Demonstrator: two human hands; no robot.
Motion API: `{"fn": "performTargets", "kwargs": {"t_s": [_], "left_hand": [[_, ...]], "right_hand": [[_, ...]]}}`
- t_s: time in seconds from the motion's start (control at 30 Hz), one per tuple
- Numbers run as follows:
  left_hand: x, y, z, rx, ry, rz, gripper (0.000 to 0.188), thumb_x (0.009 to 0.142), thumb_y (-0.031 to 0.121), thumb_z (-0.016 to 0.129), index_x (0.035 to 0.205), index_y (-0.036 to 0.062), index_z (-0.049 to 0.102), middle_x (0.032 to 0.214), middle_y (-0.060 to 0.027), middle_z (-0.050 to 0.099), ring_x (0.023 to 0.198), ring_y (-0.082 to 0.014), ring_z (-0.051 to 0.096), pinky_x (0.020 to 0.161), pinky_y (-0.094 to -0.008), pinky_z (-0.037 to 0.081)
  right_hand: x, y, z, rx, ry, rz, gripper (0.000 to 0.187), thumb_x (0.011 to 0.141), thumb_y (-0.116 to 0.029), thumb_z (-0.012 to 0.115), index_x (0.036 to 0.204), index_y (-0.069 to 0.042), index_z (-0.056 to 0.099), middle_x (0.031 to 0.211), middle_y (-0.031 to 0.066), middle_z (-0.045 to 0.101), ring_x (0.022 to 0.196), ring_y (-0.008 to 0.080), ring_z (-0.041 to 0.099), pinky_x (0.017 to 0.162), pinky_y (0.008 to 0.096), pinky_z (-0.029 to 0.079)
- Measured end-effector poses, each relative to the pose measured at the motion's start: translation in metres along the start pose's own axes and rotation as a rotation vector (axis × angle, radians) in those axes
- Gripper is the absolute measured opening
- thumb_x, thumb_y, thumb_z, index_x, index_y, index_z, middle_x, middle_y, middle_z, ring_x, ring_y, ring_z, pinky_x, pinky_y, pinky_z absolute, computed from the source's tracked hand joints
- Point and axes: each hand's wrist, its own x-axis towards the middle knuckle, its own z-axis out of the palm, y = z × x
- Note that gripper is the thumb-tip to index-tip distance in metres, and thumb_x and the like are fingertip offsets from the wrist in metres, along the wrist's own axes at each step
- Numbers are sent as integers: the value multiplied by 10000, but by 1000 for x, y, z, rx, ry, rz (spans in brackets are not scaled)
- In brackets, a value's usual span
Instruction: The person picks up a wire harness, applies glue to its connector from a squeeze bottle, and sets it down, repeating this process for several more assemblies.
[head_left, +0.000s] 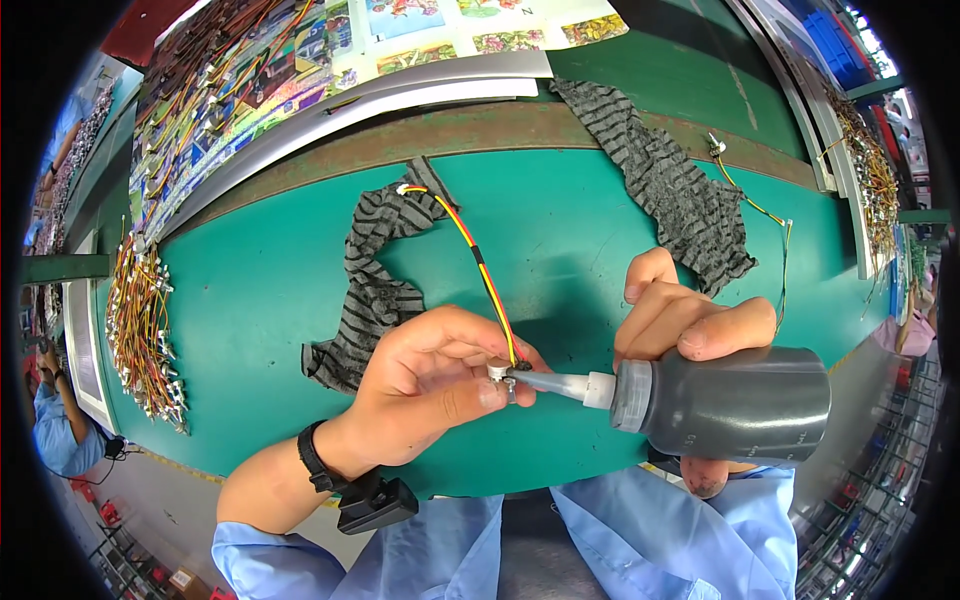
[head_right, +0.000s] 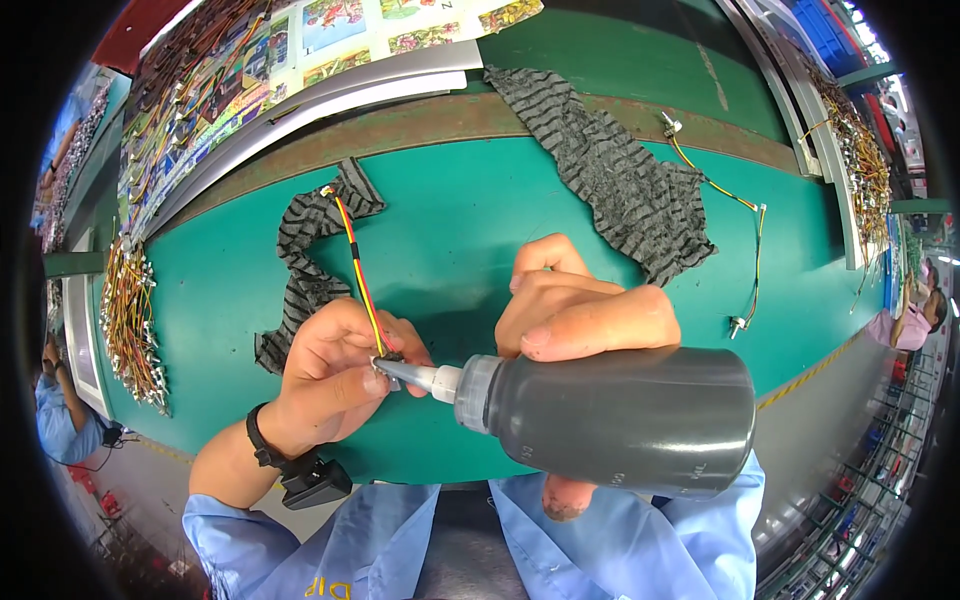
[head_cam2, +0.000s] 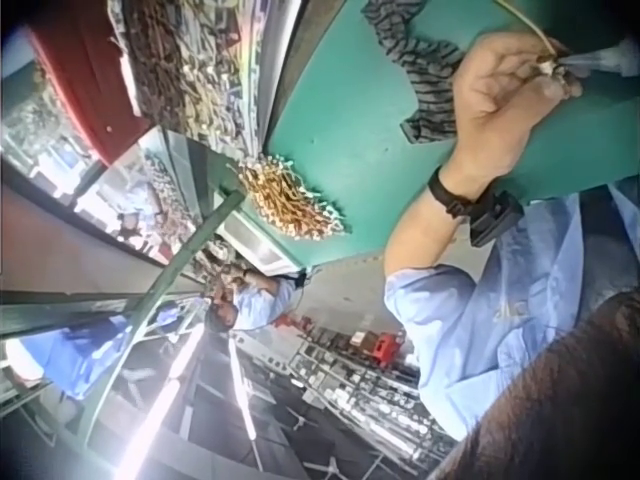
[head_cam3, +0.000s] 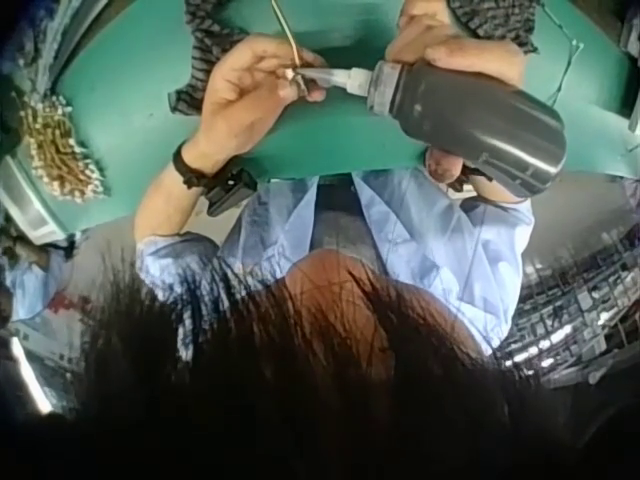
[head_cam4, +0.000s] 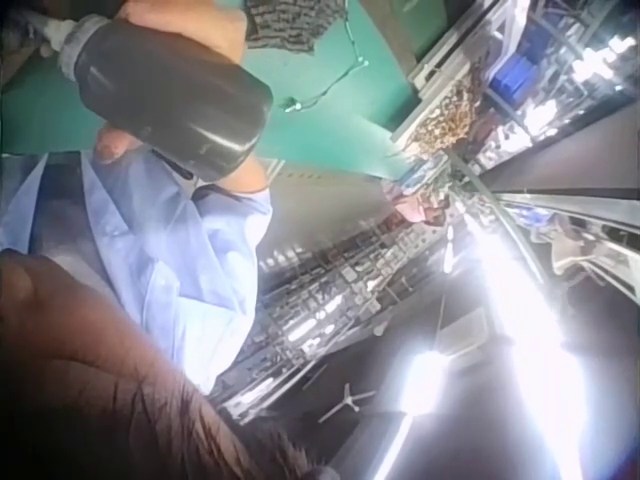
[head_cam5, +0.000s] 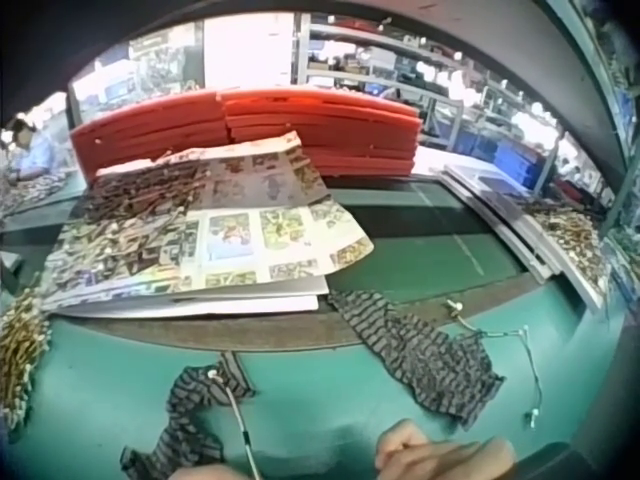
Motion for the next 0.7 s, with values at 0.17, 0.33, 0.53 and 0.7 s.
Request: {"fn": "performTargets", "kwargs": {"t_s": [0.17,0.33,0.53,0.7], "left_hand": [[0,0,-1,7,-8,4,250,861,-14,580,1100,31,520,1031,-230,604,949,-277,592,780,-369,506],[0,0,-1,0,-10,12,249,859,-18,578,1096,32,522,1028,-226,603,941,-273,587,781,-365,507],[0,1,0,6,-2,1,251,855,-23,577,1093,34,524,1020,-215,601,946,-273,583,782,-364,507],[1,1,0,31,-18,4,256,851,-28,579,1093,36,525,1019,-210,600,949,-272,583,779,-361,505]], "right_hand": [[0,0,-1,-13,-4,-12,848,593,-621,809,1111,-36,480,706,33,572,584,155,535,667,355,304],[-2,0,-2,-7,4,-14,846,594,-624,807,1109,-37,482,701,28,570,582,154,537,667,352,305],[0,-2,-2,-13,14,-5,842,599,-627,802,1108,-38,483,699,21,568,573,150,531,674,348,303],[2,-3,-4,-1,-7,3,843,599,-630,800,1106,-36,484,699,20,569,563,145,522,679,344,300]]}}
